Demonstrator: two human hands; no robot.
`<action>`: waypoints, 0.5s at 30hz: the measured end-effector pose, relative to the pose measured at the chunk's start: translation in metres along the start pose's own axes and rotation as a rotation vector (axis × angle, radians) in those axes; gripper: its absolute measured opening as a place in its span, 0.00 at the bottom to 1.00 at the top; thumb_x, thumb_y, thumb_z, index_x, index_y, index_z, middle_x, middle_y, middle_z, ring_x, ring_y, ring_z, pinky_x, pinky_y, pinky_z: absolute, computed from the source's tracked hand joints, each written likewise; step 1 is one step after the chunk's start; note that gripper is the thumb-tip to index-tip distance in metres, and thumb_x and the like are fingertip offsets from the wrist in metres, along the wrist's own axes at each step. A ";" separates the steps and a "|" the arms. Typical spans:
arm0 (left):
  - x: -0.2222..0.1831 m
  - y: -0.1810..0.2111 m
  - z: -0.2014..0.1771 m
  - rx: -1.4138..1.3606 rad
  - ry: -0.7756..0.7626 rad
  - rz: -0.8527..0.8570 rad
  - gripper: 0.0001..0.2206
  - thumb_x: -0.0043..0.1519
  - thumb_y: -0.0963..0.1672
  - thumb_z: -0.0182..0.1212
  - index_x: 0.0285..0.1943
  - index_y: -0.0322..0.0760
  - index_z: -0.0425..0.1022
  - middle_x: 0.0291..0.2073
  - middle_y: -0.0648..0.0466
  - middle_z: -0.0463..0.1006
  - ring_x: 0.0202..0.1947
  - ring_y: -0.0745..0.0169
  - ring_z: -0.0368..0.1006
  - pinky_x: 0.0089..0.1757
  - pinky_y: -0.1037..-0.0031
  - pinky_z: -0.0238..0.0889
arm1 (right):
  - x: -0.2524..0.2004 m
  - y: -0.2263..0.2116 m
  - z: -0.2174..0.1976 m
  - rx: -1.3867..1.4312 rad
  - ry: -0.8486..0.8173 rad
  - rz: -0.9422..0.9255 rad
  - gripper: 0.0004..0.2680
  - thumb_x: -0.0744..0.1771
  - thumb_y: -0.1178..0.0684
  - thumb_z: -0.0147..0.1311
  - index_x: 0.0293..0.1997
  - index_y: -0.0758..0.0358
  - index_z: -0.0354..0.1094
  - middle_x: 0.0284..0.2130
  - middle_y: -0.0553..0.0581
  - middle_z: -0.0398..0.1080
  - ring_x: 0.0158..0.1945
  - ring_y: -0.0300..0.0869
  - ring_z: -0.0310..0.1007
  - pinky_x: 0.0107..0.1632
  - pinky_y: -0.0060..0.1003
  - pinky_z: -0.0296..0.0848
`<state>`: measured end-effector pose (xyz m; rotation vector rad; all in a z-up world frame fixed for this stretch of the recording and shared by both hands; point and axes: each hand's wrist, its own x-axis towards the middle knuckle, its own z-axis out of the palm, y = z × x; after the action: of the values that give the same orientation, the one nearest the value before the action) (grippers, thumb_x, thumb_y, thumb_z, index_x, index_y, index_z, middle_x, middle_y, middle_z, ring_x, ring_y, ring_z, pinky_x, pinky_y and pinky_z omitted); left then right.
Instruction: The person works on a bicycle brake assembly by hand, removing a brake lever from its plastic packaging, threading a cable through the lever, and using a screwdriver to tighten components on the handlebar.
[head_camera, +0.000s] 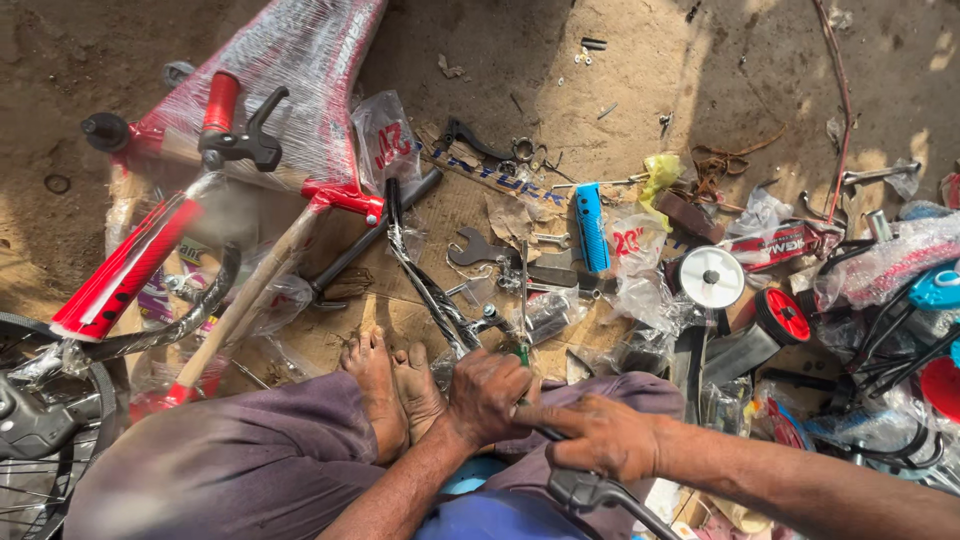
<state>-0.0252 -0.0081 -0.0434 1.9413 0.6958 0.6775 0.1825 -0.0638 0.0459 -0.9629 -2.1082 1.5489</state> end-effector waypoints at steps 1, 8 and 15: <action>0.000 -0.003 -0.003 -0.016 0.010 0.018 0.22 0.51 0.57 0.66 0.22 0.43 0.64 0.17 0.55 0.62 0.17 0.59 0.63 0.25 0.63 0.54 | 0.001 0.009 0.003 0.032 -0.027 -0.123 0.10 0.61 0.50 0.61 0.36 0.63 0.66 0.55 0.79 0.70 0.37 0.56 0.76 0.36 0.44 0.74; -0.012 -0.011 0.001 0.048 -0.030 0.003 0.14 0.58 0.50 0.65 0.26 0.44 0.66 0.21 0.55 0.65 0.23 0.56 0.67 0.30 0.62 0.57 | 0.012 -0.039 0.082 0.897 0.930 0.859 0.15 0.58 0.61 0.58 0.47 0.72 0.75 0.32 0.71 0.74 0.24 0.48 0.76 0.27 0.43 0.77; 0.053 -0.001 0.026 0.016 -0.149 -0.103 0.09 0.45 0.44 0.65 0.27 0.40 0.68 0.22 0.51 0.71 0.24 0.48 0.72 0.29 0.58 0.61 | -0.002 -0.017 0.007 1.043 1.220 0.662 0.27 0.70 0.28 0.38 0.50 0.69 0.68 0.41 0.65 0.77 0.29 0.40 0.72 0.26 0.30 0.67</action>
<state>0.0292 0.0148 -0.0453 1.9340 0.7047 0.4597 0.1741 -0.0733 0.0597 -1.5624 -0.0893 1.3576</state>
